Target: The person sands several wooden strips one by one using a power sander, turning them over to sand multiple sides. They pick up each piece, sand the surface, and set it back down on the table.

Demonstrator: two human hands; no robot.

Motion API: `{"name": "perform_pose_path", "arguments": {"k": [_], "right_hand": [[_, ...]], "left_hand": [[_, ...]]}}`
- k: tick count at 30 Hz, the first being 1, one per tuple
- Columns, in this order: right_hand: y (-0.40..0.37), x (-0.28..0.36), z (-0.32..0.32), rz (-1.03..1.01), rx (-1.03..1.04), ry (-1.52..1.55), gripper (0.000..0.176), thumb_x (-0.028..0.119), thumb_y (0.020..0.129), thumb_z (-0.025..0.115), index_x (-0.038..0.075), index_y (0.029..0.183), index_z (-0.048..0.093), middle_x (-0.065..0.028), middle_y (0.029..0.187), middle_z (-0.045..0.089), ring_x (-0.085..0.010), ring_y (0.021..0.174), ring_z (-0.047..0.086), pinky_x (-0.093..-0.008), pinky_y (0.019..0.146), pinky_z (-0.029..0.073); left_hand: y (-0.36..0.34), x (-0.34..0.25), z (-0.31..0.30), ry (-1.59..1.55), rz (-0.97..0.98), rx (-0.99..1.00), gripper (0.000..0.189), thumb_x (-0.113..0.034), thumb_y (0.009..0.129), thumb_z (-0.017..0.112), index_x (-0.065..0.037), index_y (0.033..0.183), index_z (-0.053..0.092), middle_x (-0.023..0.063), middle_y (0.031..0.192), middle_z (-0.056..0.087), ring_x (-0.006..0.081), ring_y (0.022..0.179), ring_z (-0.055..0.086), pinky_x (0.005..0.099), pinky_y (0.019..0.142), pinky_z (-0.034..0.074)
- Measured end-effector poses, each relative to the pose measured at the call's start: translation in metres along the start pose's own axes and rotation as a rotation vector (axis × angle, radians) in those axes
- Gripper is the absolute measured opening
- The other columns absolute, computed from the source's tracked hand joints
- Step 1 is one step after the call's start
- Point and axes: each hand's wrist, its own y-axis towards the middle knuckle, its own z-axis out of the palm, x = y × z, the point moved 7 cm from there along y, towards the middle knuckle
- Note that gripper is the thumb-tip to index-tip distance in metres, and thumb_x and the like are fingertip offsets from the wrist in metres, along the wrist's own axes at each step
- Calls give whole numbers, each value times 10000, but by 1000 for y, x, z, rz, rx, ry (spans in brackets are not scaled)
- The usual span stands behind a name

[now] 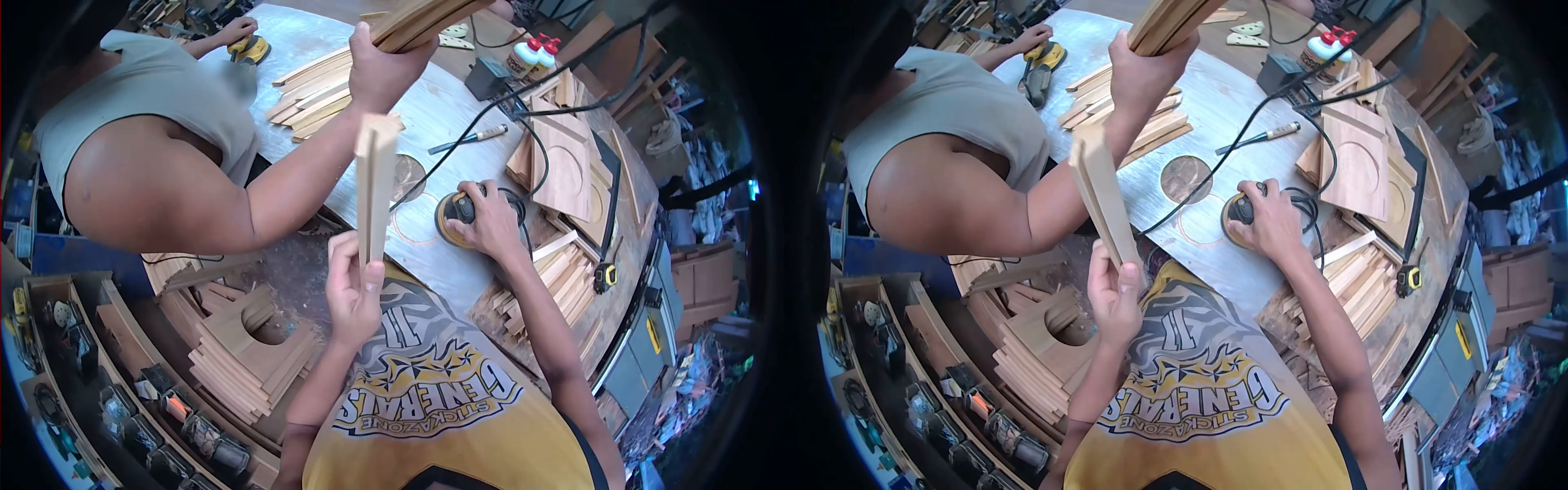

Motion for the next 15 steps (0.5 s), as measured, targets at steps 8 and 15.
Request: {"name": "perform_pose_path", "arguments": {"k": [8, 15], "right_hand": [[-7, -8, 8, 108, -144, -7, 579, 359, 773, 796, 229, 1304, 605, -209, 1163, 570, -429, 972, 645, -529, 789, 573], [-7, 1, 8, 149, -166, 29, 614, 374, 755, 816, 237, 1315, 605, -213, 1183, 577, -437, 1014, 641, -521, 782, 585]], "left_hand": [[14, -5, 29, -153, -94, 134, 464, -19, 963, 660, -2, 1323, 367, 116, 1108, 568, 179, 966, 608, 335, 923, 501], [46, -27, 63, 253, 68, 351, 290, 7, 907, 728, 21, 1178, 625, 118, 1064, 702, 179, 995, 657, 323, 907, 525]]}}
